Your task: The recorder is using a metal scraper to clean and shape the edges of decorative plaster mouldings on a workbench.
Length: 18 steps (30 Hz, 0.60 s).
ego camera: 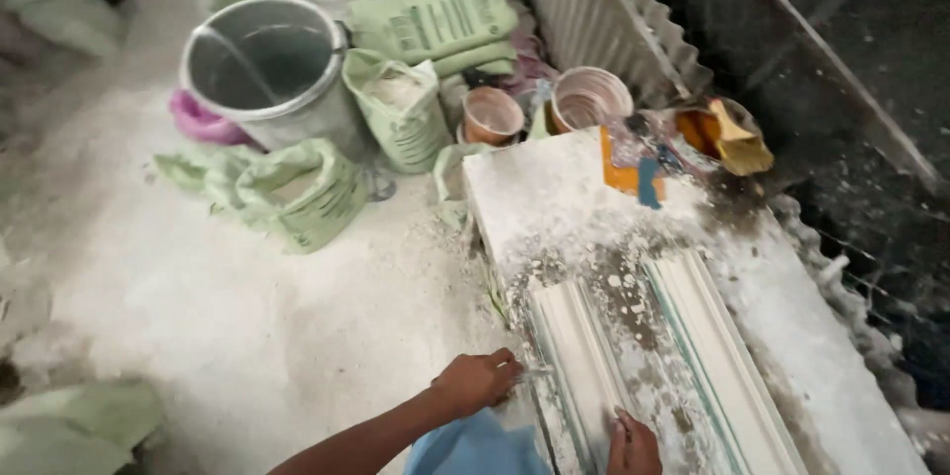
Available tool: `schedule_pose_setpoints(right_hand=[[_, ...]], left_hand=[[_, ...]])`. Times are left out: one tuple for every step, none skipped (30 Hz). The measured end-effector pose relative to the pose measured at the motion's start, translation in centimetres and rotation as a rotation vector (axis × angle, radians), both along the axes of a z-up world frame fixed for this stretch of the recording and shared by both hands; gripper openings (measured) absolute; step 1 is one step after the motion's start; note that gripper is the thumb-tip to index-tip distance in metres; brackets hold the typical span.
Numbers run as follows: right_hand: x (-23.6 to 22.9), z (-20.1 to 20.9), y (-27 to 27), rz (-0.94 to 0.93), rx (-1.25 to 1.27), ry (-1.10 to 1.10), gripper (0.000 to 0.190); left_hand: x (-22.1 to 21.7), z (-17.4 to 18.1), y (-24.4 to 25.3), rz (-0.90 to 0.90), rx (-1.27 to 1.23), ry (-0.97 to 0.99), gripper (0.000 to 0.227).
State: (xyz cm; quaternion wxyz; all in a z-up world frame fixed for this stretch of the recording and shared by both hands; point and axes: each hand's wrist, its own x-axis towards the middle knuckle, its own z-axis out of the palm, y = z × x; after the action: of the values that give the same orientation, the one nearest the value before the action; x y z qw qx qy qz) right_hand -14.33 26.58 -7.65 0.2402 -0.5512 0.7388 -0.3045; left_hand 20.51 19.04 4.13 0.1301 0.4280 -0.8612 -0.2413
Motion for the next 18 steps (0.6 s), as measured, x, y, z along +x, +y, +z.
schedule_pose_setpoints(right_hand=[[-0.6, -0.3, -0.8, 0.046, -0.007, -0.002, 0.027], [-1.0, -0.5, -1.0, 0.098, -0.014, -0.041, 0.025], [-1.5, -0.7, -1.3, 0.151, -0.02, -0.08, 0.025], [-1.3, 0.4, -1.3, 0.178, -0.019, -0.084, 0.025], [-1.2, 1.4, -1.3, 0.185, 0.012, -0.075, 0.025], [-1.3, 2.3, -0.7, 0.181, 0.046, -0.065, 0.027], [-1.7, 1.3, -0.2, 0.198, 0.049, -0.068, 0.027], [-1.8, 0.2, 0.5, 0.169, -0.007, -0.03, 0.022], [-1.8, -0.8, 1.2, 0.139, -0.063, 0.007, 0.017], [-2.5, -2.0, 1.5, 0.137, -0.062, 0.002, 0.017], [-3.1, -3.3, 1.8, 0.216, -0.221, -0.007, 0.012], [-4.1, -4.3, 2.3, 0.29, -0.379, -0.012, 0.016], [-4.4, -4.1, 2.7, 0.287, -0.375, -0.011, 0.016], [-4.6, -3.9, 2.9, 0.359, -0.464, 0.014, 0.01], [-4.8, -3.7, 2.9, 0.431, -0.552, 0.041, 0.022], [-5.0, -4.3, 4.0, 0.409, -0.551, 0.051, 0.022], [-5.2, -5.0, 5.0, 0.317, -0.478, 0.08, 0.023], [-5.7, -5.7, 6.1, 0.215, -0.406, 0.111, 0.023]], left_hand=[[0.7, -0.6, 1.7, 0.046, -0.007, -0.002, 0.035], [1.4, -1.2, 3.6, 0.12, -0.007, -0.04, 0.036], [1.9, -1.7, 5.4, 0.195, -0.006, -0.078, 0.037], [1.7, -0.2, 6.9, 0.222, -0.006, -0.082, 0.037], [1.4, 1.3, 8.3, 0.284, 0.066, -0.088, 0.033], [0.9, 2.8, 9.9, 0.336, 0.141, -0.091, 0.03], [0.4, 1.5, 11.4, 0.353, 0.144, -0.094, 0.03], [0.2, 0.5, 12.7, 0.421, 0.169, -0.075, 0.032], [0.1, -0.6, 13.9, 0.489, 0.192, -0.057, 0.035], [-0.3, -1.2, 14.7, 0.488, 0.193, -0.061, 0.035], [-0.7, -1.8, 15.5, 0.476, 0.192, -0.063, 0.038], [-1.2, -2.4, 16.4, 0.461, 0.194, -0.06, 0.04], [-1.5, -2.2, 16.8, 0.458, 0.198, -0.06, 0.04], [-1.6, -2.1, 16.7, 0.422, 0.206, -0.037, 0.044], [-1.8, -1.9, 16.5, 0.385, 0.215, -0.014, 0.047], [-1.9, -2.0, 16.1, 0.361, 0.215, -0.012, 0.047], [-2.0, -2.0, 15.5, 0.322, 0.15, -0.024, 0.045], [-2.4, -2.3, 14.7, 0.273, 0.084, -0.033, 0.042]])
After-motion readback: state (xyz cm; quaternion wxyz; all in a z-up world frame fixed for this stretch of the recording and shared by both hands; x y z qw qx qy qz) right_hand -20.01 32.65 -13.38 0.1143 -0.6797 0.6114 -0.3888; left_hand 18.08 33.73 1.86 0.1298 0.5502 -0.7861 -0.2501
